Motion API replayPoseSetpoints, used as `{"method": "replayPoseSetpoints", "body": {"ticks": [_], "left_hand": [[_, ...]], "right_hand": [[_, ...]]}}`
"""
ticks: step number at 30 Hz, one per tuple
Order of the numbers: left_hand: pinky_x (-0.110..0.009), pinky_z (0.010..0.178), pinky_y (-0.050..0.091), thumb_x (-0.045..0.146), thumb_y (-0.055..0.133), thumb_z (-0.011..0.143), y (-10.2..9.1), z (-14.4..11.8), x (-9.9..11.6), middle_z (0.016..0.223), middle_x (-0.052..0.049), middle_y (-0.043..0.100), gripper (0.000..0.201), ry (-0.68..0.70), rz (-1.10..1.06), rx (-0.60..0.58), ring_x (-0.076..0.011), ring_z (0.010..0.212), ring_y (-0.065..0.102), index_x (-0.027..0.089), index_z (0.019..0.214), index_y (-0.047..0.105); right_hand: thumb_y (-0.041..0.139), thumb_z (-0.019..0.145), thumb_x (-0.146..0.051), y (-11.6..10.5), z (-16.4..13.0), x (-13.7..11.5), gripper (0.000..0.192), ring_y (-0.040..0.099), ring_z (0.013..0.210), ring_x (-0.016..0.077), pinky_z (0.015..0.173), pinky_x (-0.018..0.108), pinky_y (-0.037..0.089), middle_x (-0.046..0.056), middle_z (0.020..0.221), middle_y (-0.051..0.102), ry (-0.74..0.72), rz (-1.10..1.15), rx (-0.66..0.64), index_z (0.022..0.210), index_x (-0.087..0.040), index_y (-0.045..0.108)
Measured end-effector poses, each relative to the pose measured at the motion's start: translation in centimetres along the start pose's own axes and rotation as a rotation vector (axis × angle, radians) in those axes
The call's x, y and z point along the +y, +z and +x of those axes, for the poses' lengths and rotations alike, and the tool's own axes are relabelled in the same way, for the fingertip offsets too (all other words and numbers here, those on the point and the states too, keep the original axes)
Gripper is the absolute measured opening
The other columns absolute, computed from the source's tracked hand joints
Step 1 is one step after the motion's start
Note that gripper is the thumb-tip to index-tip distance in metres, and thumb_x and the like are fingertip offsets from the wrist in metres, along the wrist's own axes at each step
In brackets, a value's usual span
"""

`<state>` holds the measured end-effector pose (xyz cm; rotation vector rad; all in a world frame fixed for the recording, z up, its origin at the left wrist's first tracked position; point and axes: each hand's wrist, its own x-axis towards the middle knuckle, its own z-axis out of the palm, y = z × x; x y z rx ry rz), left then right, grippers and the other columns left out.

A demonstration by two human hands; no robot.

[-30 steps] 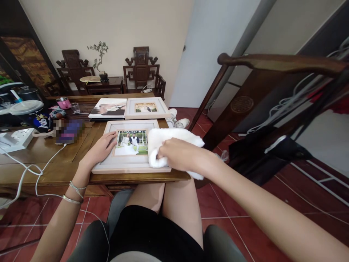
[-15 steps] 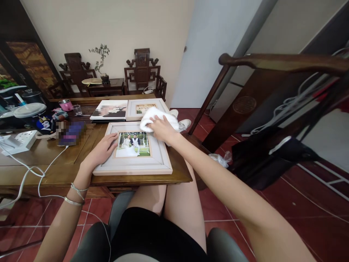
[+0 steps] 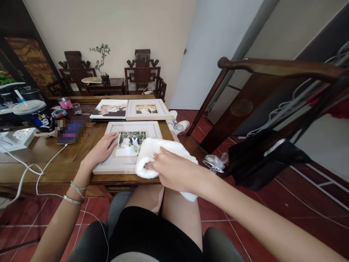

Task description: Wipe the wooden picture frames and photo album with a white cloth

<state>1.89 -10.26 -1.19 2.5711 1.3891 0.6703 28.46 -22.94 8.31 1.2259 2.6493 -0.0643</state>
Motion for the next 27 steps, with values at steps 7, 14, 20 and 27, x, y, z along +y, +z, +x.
{"method": "replayPoseSetpoints", "body": {"ticks": [7, 14, 20, 27], "left_hand": [[-0.043, 0.119, 0.032, 0.028, 0.041, 0.097, -0.1, 0.1, 0.0, 0.145, -0.018, 0.052, 0.043, 0.006, 0.003, -0.006, -0.0259, 0.138, 0.045, 0.009, 0.132, 0.056], [-0.046, 0.119, 0.033, 0.03, 0.04, 0.098, 0.1, 0.0, -0.4, 0.146, -0.02, 0.051, 0.044, 0.011, -0.012, -0.001, -0.0276, 0.138, 0.045, 0.007, 0.133, 0.055], [-0.044, 0.119, 0.033, 0.027, 0.041, 0.097, 0.3, 0.0, -0.3, 0.145, -0.019, 0.051, 0.044, 0.008, -0.004, 0.003, -0.0266, 0.139, 0.044, 0.006, 0.133, 0.055], [-0.043, 0.119, 0.033, 0.027, 0.041, 0.097, 0.2, -0.1, -0.1, 0.145, -0.019, 0.052, 0.043, 0.006, -0.001, 0.008, -0.0261, 0.138, 0.045, 0.007, 0.133, 0.055]], "right_hand": [[0.046, 0.077, 0.001, 2.9, 5.5, 3.6, 0.057, 0.044, 0.137, 0.034, 0.111, 0.047, 0.034, 0.023, 0.145, 0.05, 0.117, -0.075, 0.224, 0.13, -0.009, 0.062], [0.044, 0.079, 0.004, 4.0, 11.1, 7.6, 0.058, 0.033, 0.144, 0.0373, 0.115, 0.06, 0.022, 0.022, 0.153, 0.041, 0.218, -0.19, 0.261, 0.134, -0.008, 0.06], [0.049, 0.076, 0.002, 2.7, 6.2, 3.5, 0.047, 0.051, 0.128, 0.0347, 0.111, 0.058, 0.028, 0.021, 0.134, 0.059, 0.073, -0.139, 0.119, 0.115, -0.011, 0.071], [0.047, 0.069, 0.006, -0.9, 0.9, -0.7, 0.044, 0.066, 0.09, 0.0257, 0.083, 0.033, 0.045, 0.01, 0.095, 0.073, 0.007, 0.032, -0.052, 0.092, -0.018, 0.075]]}}
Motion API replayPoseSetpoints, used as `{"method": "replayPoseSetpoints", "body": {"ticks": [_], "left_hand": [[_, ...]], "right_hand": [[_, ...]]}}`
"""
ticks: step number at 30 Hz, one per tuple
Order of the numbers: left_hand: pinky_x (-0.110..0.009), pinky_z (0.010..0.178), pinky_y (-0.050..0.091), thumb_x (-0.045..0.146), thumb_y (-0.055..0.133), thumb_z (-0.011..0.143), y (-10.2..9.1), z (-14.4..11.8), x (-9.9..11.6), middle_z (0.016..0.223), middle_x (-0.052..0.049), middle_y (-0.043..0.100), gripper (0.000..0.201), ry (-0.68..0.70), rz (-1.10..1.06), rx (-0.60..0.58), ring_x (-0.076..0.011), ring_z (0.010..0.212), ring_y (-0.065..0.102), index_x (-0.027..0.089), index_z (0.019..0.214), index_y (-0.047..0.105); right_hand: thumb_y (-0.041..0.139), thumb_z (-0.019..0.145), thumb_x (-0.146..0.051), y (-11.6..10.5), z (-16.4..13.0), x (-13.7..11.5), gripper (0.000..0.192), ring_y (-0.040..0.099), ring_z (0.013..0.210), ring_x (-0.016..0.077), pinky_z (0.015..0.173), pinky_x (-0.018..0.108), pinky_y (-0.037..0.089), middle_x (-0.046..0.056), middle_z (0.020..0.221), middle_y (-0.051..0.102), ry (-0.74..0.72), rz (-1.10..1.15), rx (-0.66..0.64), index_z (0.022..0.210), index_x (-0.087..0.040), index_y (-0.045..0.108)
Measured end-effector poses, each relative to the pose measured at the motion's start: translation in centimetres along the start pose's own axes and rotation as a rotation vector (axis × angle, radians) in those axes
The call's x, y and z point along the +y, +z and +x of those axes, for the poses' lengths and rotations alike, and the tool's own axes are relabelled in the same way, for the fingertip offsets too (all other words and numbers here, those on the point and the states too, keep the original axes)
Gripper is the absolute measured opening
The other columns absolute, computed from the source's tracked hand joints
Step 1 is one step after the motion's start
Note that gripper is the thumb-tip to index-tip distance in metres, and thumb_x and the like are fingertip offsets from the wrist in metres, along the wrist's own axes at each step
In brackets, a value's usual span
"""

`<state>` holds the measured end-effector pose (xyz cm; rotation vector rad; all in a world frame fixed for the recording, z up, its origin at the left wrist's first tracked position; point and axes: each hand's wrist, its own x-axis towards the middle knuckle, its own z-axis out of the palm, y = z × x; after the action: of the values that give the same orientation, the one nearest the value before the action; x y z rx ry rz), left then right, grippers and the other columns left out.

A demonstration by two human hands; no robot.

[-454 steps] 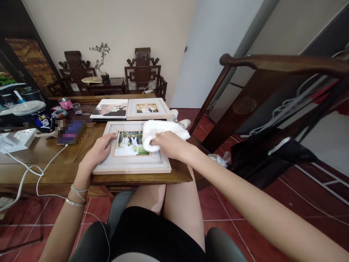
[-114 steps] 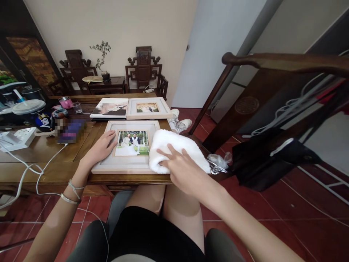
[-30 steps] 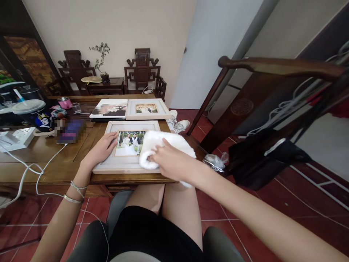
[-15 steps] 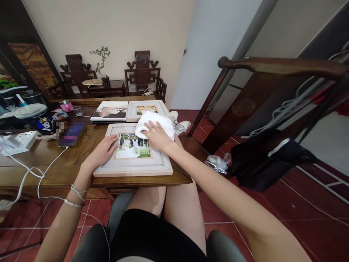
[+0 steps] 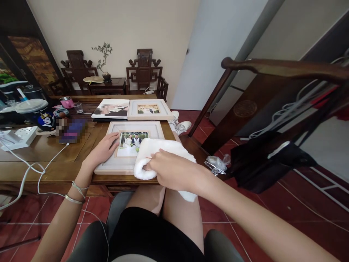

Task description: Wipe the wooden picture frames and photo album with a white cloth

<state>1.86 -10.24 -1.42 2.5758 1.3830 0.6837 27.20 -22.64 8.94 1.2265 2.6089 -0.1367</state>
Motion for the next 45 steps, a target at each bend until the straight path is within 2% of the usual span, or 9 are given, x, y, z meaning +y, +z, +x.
{"method": "replayPoseSetpoints", "body": {"ticks": [4, 7, 14, 19, 24, 31, 35, 38, 45], "left_hand": [[-0.044, 0.119, 0.033, 0.027, 0.041, 0.097, 0.0, 0.0, -0.1, 0.145, -0.019, 0.052, 0.044, 0.011, 0.001, -0.005, -0.0269, 0.138, 0.046, 0.005, 0.133, 0.055], [-0.045, 0.119, 0.033, 0.028, 0.041, 0.097, 0.0, 0.1, -0.2, 0.146, -0.018, 0.052, 0.044, 0.016, -0.008, -0.002, -0.027, 0.138, 0.045, 0.007, 0.134, 0.055], [-0.047, 0.119, 0.033, 0.031, 0.04, 0.098, 0.1, 0.1, -0.6, 0.146, -0.019, 0.051, 0.045, 0.016, -0.026, -0.005, -0.0279, 0.139, 0.045, 0.007, 0.133, 0.056], [-0.047, 0.119, 0.033, 0.032, 0.041, 0.097, 0.3, 0.2, -0.8, 0.146, -0.018, 0.051, 0.045, 0.005, -0.033, 0.001, -0.0276, 0.138, 0.045, 0.009, 0.133, 0.056], [-0.048, 0.118, 0.034, 0.031, 0.04, 0.097, 0.5, 0.2, -1.0, 0.145, -0.017, 0.052, 0.044, 0.01, -0.036, 0.018, -0.0273, 0.137, 0.046, 0.012, 0.133, 0.056], [-0.047, 0.118, 0.034, 0.03, 0.04, 0.097, 0.3, 0.1, -0.6, 0.145, -0.019, 0.052, 0.045, 0.006, -0.028, 0.011, -0.0275, 0.138, 0.045, 0.009, 0.133, 0.055], [-0.046, 0.119, 0.033, 0.031, 0.04, 0.097, 0.4, 0.1, -0.7, 0.145, -0.019, 0.052, 0.046, 0.013, -0.023, 0.017, -0.0275, 0.138, 0.045, 0.008, 0.134, 0.055], [-0.046, 0.118, 0.034, 0.031, 0.04, 0.097, 0.5, 0.1, -0.8, 0.145, -0.019, 0.052, 0.046, 0.022, -0.026, 0.023, -0.0274, 0.137, 0.046, 0.009, 0.133, 0.056], [-0.045, 0.119, 0.034, 0.031, 0.04, 0.098, 0.1, 0.1, -0.6, 0.145, -0.018, 0.052, 0.046, 0.009, -0.014, 0.012, -0.0267, 0.137, 0.046, 0.008, 0.134, 0.055]], "right_hand": [[0.045, 0.073, 0.005, 1.3, 2.3, 0.7, 0.054, 0.063, 0.108, 0.0297, 0.09, 0.038, 0.045, 0.016, 0.118, 0.068, 0.075, -0.034, 0.075, 0.115, -0.015, 0.071], [0.045, 0.073, 0.005, 3.0, 5.6, 3.4, 0.06, 0.04, 0.139, 0.0346, 0.11, 0.05, 0.032, 0.02, 0.148, 0.048, 0.122, -0.091, 0.207, 0.129, -0.011, 0.063], [0.042, 0.079, 0.006, 3.2, 11.1, 9.4, 0.06, 0.034, 0.143, 0.0328, 0.111, 0.052, 0.031, 0.017, 0.154, 0.042, 0.249, -0.188, 0.409, 0.134, -0.013, 0.058], [0.044, 0.08, 0.006, 3.4, 10.1, 7.7, 0.049, 0.05, 0.128, 0.0324, 0.103, 0.047, 0.035, 0.02, 0.139, 0.056, 0.157, -0.215, 0.295, 0.121, -0.012, 0.066], [0.046, 0.076, 0.008, 1.9, 4.9, 3.2, 0.047, 0.064, 0.1, 0.0266, 0.082, 0.033, 0.041, 0.016, 0.105, 0.07, 0.091, -0.089, 0.117, 0.108, -0.013, 0.072], [0.046, 0.076, 0.005, -0.4, 1.5, -0.9, 0.048, 0.066, 0.086, 0.0242, 0.066, 0.028, 0.039, 0.012, 0.089, 0.071, 0.044, 0.066, 0.021, 0.109, -0.017, 0.072], [0.041, 0.077, 0.006, 1.4, 5.1, 0.8, 0.058, 0.061, 0.114, 0.0308, 0.085, 0.036, 0.046, 0.02, 0.121, 0.066, 0.127, 0.029, 0.121, 0.126, -0.013, 0.064], [0.039, 0.076, 0.009, 2.6, 8.7, 3.6, 0.07, 0.033, 0.143, 0.0359, 0.104, 0.054, 0.038, 0.021, 0.155, 0.039, 0.218, -0.052, 0.227, 0.141, -0.012, 0.052], [0.041, 0.075, 0.01, 2.6, 12.4, 7.4, 0.067, 0.025, 0.147, 0.0376, 0.109, 0.064, 0.029, 0.019, 0.159, 0.031, 0.165, -0.122, 0.26, 0.138, -0.01, 0.055]]}}
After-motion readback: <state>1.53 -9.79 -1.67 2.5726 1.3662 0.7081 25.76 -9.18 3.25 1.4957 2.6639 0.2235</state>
